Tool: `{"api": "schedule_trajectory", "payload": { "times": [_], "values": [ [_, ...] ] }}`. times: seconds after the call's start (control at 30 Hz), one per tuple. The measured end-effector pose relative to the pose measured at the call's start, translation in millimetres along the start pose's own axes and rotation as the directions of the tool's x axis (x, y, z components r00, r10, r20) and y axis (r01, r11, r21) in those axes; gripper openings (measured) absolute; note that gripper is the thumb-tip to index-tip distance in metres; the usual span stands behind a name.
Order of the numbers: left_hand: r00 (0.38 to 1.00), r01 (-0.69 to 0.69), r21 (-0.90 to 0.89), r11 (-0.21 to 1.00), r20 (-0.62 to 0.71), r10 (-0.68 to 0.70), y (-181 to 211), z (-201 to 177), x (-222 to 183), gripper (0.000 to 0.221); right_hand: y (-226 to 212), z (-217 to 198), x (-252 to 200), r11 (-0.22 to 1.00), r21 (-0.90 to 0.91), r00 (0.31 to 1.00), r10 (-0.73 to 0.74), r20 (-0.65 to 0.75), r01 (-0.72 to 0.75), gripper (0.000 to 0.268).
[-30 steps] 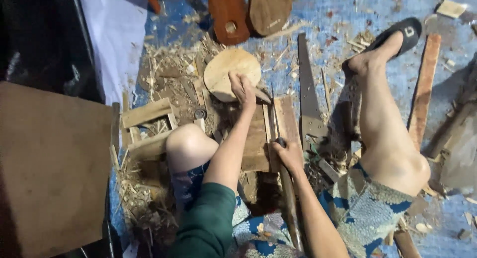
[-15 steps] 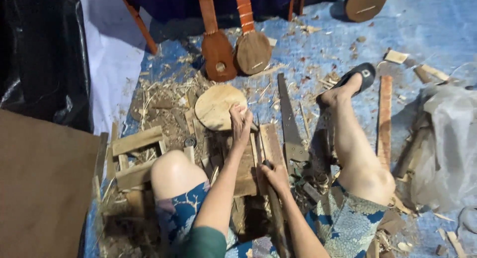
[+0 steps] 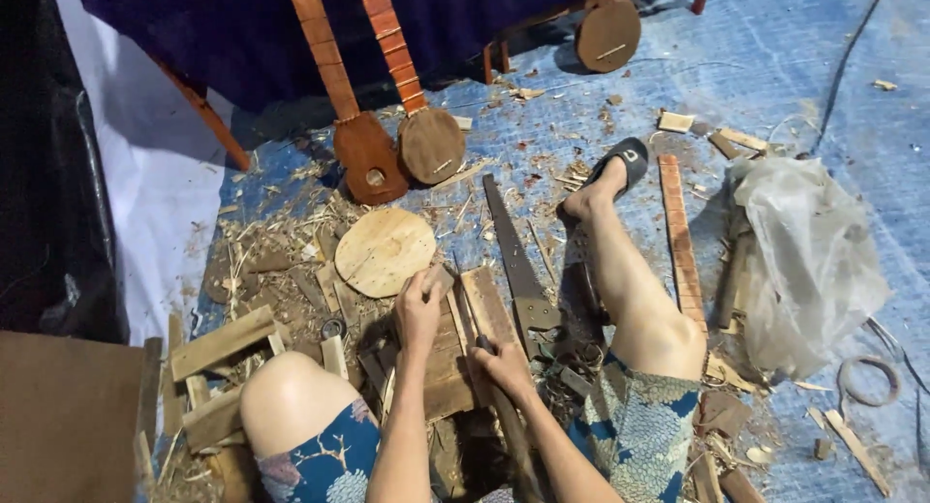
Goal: Shaping a piece of wood using a small hand blade to remove thin shavings.
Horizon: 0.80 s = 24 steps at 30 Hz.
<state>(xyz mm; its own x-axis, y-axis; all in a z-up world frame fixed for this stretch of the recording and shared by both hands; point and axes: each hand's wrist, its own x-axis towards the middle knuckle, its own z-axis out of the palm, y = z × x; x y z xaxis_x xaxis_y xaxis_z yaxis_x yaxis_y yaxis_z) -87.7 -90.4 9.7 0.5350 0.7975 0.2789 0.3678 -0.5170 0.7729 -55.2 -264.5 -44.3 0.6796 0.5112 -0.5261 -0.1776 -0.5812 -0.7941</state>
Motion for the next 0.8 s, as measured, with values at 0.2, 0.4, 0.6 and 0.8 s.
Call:
{"api": "schedule_trajectory", "payload": {
  "times": [0.2,0.4,0.6,0.8],
  "values": [
    [0.989,-0.012,-0.081,0.997,-0.149,0.0,17.2,-10.1,3.1,0.047,-15.4,-9.8,-16.1,0.998,0.036,0.999,-0.042,0.019,0.041,0.047],
    [0.976,0.216,-0.044,0.975,0.007,-0.216,4.0,-6.8,7.0,0.055,-26.0,-15.8,-31.9,0.973,0.177,0.986,-0.158,0.047,0.147,0.067],
    [0.969,0.218,-0.008,0.976,0.124,-0.215,-8.3,-7.6,13.7,0.036,-13.4,-5.1,-17.0,0.968,0.205,0.987,-0.157,0.036,0.146,0.065],
    [0.865,0.402,-0.084,0.912,0.36,-0.348,-21.0,-5.7,10.1,0.037,3.1,0.6,-1.1,0.983,0.143,0.993,-0.118,0.023,0.114,0.061]
  ]
}}
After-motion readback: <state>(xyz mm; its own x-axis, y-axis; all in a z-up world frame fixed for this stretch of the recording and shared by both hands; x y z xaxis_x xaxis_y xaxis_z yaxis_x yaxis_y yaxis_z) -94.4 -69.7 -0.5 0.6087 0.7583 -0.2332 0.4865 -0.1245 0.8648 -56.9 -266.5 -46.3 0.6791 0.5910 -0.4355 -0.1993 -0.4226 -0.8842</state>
